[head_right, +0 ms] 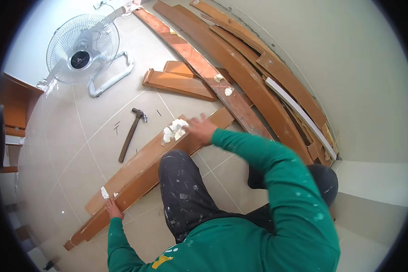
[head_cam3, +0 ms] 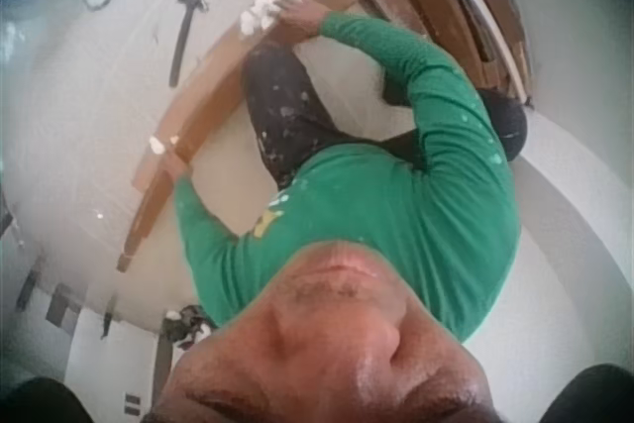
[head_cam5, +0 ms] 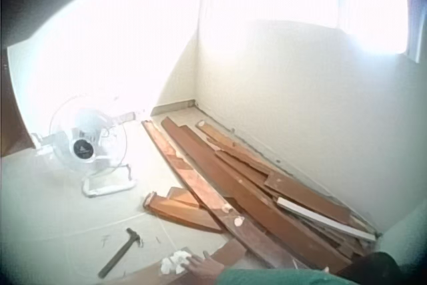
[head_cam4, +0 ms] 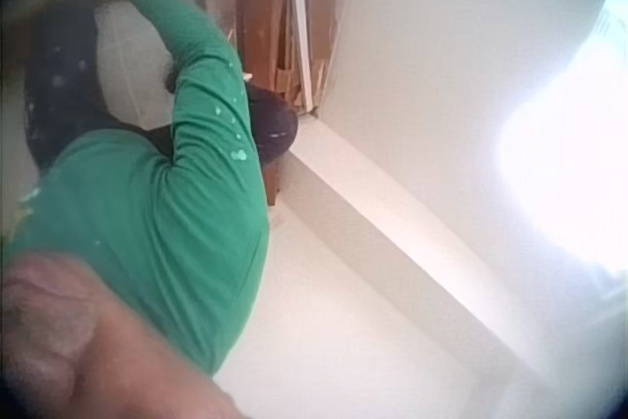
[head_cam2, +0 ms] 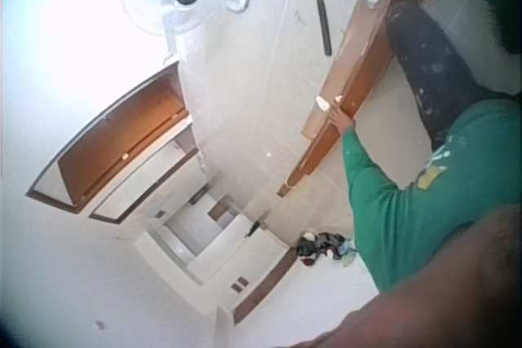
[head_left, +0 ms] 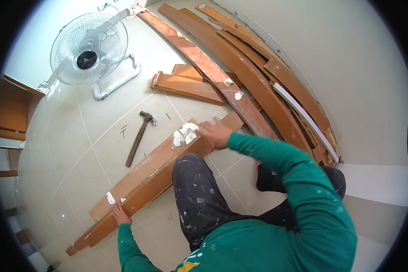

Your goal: The person is repairing wooden planks by removing nails and applying adhesive. They use a hammer to extract nails and apply a white substance to the wood surfaces.

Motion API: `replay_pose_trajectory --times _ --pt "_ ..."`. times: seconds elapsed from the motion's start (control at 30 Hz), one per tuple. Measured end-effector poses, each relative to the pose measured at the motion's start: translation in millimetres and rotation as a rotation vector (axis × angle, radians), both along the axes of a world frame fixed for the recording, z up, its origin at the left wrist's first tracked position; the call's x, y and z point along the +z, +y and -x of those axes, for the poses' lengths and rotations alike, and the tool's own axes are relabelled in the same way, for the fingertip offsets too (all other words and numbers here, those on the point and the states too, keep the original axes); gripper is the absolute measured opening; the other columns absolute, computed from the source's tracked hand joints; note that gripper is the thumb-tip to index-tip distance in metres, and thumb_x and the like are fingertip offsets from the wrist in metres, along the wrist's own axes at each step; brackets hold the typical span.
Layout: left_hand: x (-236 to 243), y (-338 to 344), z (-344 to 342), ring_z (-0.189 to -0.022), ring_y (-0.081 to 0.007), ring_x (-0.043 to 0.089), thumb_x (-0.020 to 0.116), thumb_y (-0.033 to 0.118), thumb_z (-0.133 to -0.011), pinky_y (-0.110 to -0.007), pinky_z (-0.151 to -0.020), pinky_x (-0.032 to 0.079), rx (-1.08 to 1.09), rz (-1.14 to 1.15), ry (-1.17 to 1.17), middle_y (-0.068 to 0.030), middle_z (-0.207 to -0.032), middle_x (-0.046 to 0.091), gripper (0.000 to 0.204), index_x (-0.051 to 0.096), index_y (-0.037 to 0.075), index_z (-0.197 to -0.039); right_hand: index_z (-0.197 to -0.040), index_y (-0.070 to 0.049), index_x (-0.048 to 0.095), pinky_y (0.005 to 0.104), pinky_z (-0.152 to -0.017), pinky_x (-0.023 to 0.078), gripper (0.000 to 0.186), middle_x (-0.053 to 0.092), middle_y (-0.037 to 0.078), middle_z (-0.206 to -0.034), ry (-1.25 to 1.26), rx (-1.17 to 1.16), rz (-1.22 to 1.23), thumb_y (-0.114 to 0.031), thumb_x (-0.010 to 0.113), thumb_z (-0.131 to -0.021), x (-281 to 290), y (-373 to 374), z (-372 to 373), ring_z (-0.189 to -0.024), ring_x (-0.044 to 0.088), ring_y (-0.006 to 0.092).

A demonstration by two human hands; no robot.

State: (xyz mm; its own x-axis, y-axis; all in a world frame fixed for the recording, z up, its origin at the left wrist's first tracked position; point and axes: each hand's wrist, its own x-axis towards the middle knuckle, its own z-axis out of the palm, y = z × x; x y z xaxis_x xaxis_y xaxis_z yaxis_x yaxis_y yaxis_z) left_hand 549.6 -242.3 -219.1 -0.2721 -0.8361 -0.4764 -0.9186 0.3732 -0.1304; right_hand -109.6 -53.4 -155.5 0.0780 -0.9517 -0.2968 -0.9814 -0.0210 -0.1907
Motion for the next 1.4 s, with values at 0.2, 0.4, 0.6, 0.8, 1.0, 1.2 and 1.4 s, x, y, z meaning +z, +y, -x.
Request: replay_pose_trajectory --times 0.2,0.4,0.6,0.8,1.0,1.2,1.4 --pt "3 -4 29 -0.159 -0.0387 0.019 0.09 0.013 -0.069 -0.059 -0.128 0.019 0.105 -0.035 -0.143 -0.0184 -0.172 0.019 0.121 0.019 0.019 -0.166 -0.148 -0.009 0.049 0.0515 -0.105 0.047 0.086 0.057 0.019 -0.136 0.096 -0.359 -0.192 -0.025 0.084 -0.071 99 120 150 -0.13 0.056 0.0379" --pt "12 -1 64 -0.161 -0.0389 0.013 0.081 0.033 -0.083 -0.064 -0.127 0.013 0.153 -0.044 -0.234 -0.0193 -0.174 0.013 0.109 0.015 0.018 -0.168 -0.158 -0.006 0.035 0.0507 -0.113 0.046 0.113 0.05 0.028 -0.146 -0.02 -0.766 -0.205 -0.036 0.094 -0.067 42 278 185 -0.134 0.053 0.0461" --pt "37 13 118 -0.161 -0.0396 0.012 0.078 0.022 -0.081 -0.066 -0.126 0.014 0.067 -0.036 -0.252 -0.02 -0.173 0.017 0.101 0.024 0.012 -0.166 -0.167 -0.014 0.018 0.0617 -0.115 0.038 0.135 0.038 0.024 -0.155 -0.202 -0.996 -0.106 -0.043 0.097 -0.061 -22 289 112 -0.146 0.037 0.0465" --pt "43 21 204 -0.15 -0.0425 0.036 0.072 0.011 -0.081 -0.053 -0.122 0.033 0.075 0.103 0.337 -0.024 -0.158 0.042 0.075 0.047 0.003 -0.15 -0.168 -0.015 0.009 0.0656 -0.113 0.036 0.144 0.037 0.024 -0.155 -0.112 -1.123 -0.089 -0.04 0.098 -0.058 -28 264 89 -0.145 0.036 0.0463" --pt "21 -4 366 -0.117 -0.0342 0.069 0.069 0.012 -0.093 -0.041 -0.103 0.052 0.141 0.058 1.114 -0.0232 -0.126 0.07 0.04 0.066 -0.004 -0.13 -0.168 -0.016 0.008 0.0627 -0.112 0.038 0.147 0.042 0.022 -0.148 -0.176 -1.224 -0.14 -0.034 0.1 -0.055 -21 255 103 -0.142 0.04 0.0445" --pt "19 -11 595 -0.092 -0.0219 0.069 0.067 0.046 -0.1 -0.037 -0.081 0.056 0.236 -0.614 1.184 -0.0139 -0.11 0.074 0.054 0.069 -0.001 -0.128 -0.166 -0.009 0.016 0.0539 -0.115 0.04 0.144 0.046 0.025 -0.145 -0.409 -1.134 -0.051 -0.033 0.1 -0.051 -47 283 120 -0.14 0.044 0.0447" --pt "2 40 735 -0.108 -0.0264 0.068 0.069 0.064 -0.094 -0.043 -0.091 0.057 0.566 -1.034 1.032 -0.0162 -0.129 0.063 0.087 0.044 0.003 -0.151 -0.161 0.002 0.027 0.0458 -0.117 0.041 0.138 0.049 0.032 -0.142 -0.591 -1.045 0.097 -0.032 0.099 -0.048 -45 304 117 -0.136 0.049 0.046"
